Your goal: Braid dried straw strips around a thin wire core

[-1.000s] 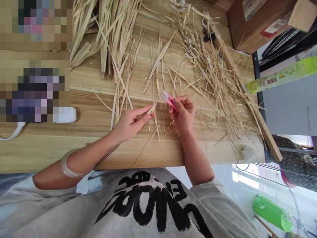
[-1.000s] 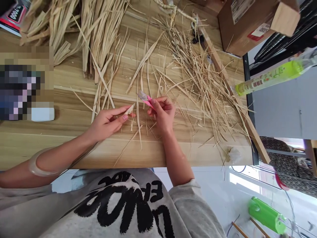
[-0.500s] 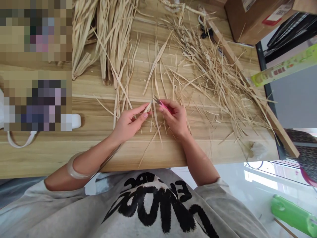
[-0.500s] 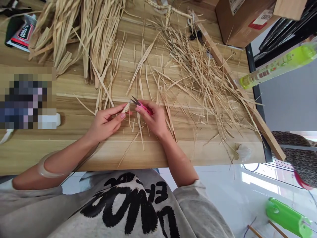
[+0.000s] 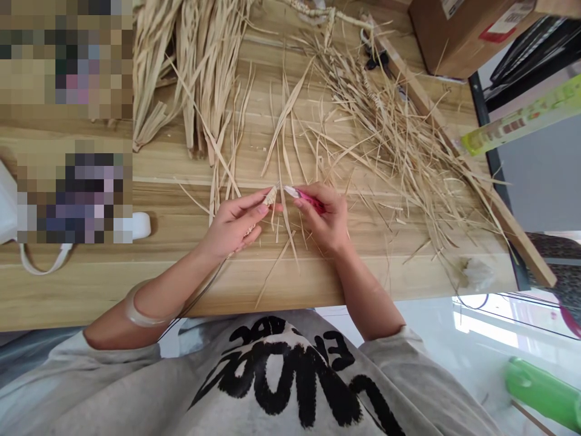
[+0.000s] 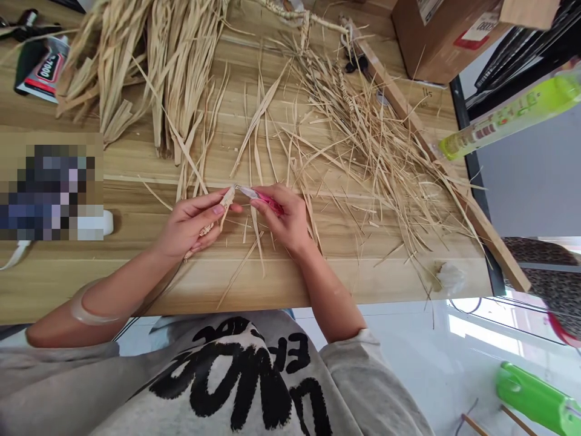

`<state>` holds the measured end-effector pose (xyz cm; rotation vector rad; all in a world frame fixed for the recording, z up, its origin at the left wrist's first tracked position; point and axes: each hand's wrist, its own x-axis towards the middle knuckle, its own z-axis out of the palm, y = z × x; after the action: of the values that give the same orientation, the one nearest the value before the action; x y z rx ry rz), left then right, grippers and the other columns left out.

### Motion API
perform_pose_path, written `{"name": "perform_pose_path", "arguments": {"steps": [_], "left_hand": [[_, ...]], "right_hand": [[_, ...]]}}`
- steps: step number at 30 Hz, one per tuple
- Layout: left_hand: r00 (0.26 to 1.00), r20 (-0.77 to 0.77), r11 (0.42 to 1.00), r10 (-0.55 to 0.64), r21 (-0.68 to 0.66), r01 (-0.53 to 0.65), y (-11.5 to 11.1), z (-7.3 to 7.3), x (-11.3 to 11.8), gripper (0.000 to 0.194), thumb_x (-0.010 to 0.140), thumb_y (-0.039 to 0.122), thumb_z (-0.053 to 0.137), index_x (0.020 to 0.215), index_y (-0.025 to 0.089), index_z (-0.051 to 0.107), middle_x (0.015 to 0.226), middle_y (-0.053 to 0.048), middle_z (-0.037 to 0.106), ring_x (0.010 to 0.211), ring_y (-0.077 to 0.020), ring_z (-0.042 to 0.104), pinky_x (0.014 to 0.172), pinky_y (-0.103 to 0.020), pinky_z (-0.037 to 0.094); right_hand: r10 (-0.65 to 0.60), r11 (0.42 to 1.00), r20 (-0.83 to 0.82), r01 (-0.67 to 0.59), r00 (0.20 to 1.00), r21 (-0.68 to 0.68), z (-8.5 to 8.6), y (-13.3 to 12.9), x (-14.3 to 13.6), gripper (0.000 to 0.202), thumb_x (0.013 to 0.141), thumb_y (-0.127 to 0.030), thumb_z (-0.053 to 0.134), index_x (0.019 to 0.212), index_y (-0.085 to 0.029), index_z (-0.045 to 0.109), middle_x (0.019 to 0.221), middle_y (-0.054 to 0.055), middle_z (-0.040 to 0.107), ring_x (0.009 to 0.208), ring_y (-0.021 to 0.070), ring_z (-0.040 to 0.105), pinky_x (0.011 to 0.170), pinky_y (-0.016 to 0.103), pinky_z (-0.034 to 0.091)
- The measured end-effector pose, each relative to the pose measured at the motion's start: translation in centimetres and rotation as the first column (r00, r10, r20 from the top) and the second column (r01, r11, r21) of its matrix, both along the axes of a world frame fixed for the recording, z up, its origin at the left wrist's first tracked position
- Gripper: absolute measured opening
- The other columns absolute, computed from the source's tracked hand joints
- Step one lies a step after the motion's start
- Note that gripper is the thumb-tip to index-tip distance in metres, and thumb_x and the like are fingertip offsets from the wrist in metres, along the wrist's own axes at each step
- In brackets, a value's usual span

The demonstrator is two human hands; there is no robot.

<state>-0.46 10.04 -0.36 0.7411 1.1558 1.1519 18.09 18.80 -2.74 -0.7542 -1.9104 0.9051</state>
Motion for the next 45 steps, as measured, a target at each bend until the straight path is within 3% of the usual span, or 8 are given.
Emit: {"name": "perform_pose_path", "arguments": {"steps": [5, 12, 19, 26, 33, 39, 43, 45], "left_hand": [[0.989, 0.144, 0.999, -0.021, -0.024, 0.024, -0.1, 0.3, -0.2, 0.042, 0.086, 0.031, 0.070, 0.127, 0.023, 0.070, 0.124, -0.015, 0.072, 0.029, 0.0044, 0.033, 0.025, -0.016, 0.015], [0.984, 0.175, 0.998, -0.026, -0.050, 0.035, -0.1, 0.3, -0.2, 0.047, 0.086, 0.032, 0.070, 0.132, 0.023, 0.067, 0.118, -0.013, 0.074, 0.029, 0.0044, 0.030, 0.025, -0.016, 0.015], [0.993, 0.114, 1.000, -0.006, -0.009, 0.007, -0.2, -0.3, 0.0, 0.049, 0.086, 0.028, 0.071, 0.133, 0.020, 0.066, 0.095, -0.008, 0.076, 0.028, 0.0024, 0.034, 0.026, -0.016, 0.018], [0.998, 0.059, 1.000, -0.018, 0.008, 0.017, -0.1, -0.1, 0.4, 0.044, 0.088, 0.027, 0.068, 0.131, 0.019, 0.068, 0.120, -0.015, 0.073, 0.029, 0.0041, 0.036, 0.026, -0.016, 0.020], [0.999, 0.036, 0.999, -0.036, 0.000, 0.036, -0.3, -0.2, 0.3, 0.046, 0.089, 0.029, 0.067, 0.133, 0.020, 0.066, 0.123, -0.017, 0.072, 0.030, 0.0043, 0.036, 0.026, -0.015, 0.020], [0.998, 0.055, 1.000, -0.014, -0.004, 0.014, -0.2, -0.3, 0.4, 0.047, 0.087, 0.029, 0.070, 0.132, 0.019, 0.066, 0.121, -0.016, 0.072, 0.030, 0.0043, 0.036, 0.026, -0.016, 0.019], [0.999, 0.045, 1.000, -0.005, -0.019, 0.005, -0.2, -0.3, 0.4, 0.047, 0.086, 0.026, 0.070, 0.132, 0.017, 0.066, 0.113, -0.014, 0.074, 0.029, 0.0040, 0.036, 0.026, -0.016, 0.019], [0.999, 0.032, 1.000, -0.005, -0.021, 0.006, -0.2, -0.2, 0.5, 0.047, 0.087, 0.025, 0.069, 0.133, 0.017, 0.066, 0.114, -0.014, 0.073, 0.029, 0.0038, 0.037, 0.026, -0.016, 0.019]], "right_hand": [[0.008, 0.989, -0.034, -0.003, 0.999, 0.151, 0.2, -0.2, 0.0, 0.018, 0.090, -0.034, 0.067, 0.104, -0.025, 0.074, 0.087, 0.003, 0.076, 0.075, 0.0158, 0.067, 0.069, 0.032, 0.053], [0.054, 0.970, -0.011, -0.049, 0.998, 0.240, -0.2, -0.5, -0.4, 0.023, 0.087, -0.030, 0.071, 0.109, -0.024, 0.071, 0.087, 0.004, 0.075, 0.075, 0.0151, 0.066, 0.069, 0.030, 0.052], [0.040, 0.967, -0.018, -0.034, 0.999, 0.252, -0.7, -0.9, -0.9, 0.022, 0.091, -0.033, 0.067, 0.110, -0.023, 0.071, 0.088, 0.004, 0.076, 0.077, 0.0160, 0.066, 0.070, 0.032, 0.052], [0.028, 0.972, -0.061, -0.013, 0.998, 0.235, -1.1, -1.1, -1.1, 0.021, 0.093, -0.033, 0.065, 0.109, -0.023, 0.073, 0.088, 0.004, 0.076, 0.077, 0.0153, 0.067, 0.072, 0.031, 0.052], [0.016, 0.988, 0.021, -0.019, 1.000, 0.156, -0.7, -1.0, -0.8, 0.021, 0.094, -0.039, 0.062, 0.100, -0.023, 0.074, 0.082, 0.003, 0.074, 0.073, 0.0145, 0.064, 0.069, 0.031, 0.051], [-0.155, 0.987, -0.062, 0.157, 0.986, 0.024, -0.9, -0.9, -0.8, 0.026, 0.092, -0.045, 0.063, 0.101, -0.022, 0.072, 0.081, 0.002, 0.071, 0.070, 0.0140, 0.063, 0.066, 0.030, 0.052], [-0.407, 0.909, -0.013, 0.404, 0.913, -0.107, -1.6, 0.0, -0.5, 0.034, 0.091, -0.049, 0.061, 0.111, -0.022, 0.069, 0.086, 0.004, 0.068, 0.077, 0.0170, 0.065, 0.075, 0.035, 0.055], [-0.462, 0.876, 0.087, 0.469, 0.883, -0.110, -1.7, 0.8, 0.0, 0.037, 0.092, -0.048, 0.058, 0.117, -0.022, 0.067, 0.091, 0.006, 0.068, 0.084, 0.0191, 0.066, 0.081, 0.038, 0.056]]}}
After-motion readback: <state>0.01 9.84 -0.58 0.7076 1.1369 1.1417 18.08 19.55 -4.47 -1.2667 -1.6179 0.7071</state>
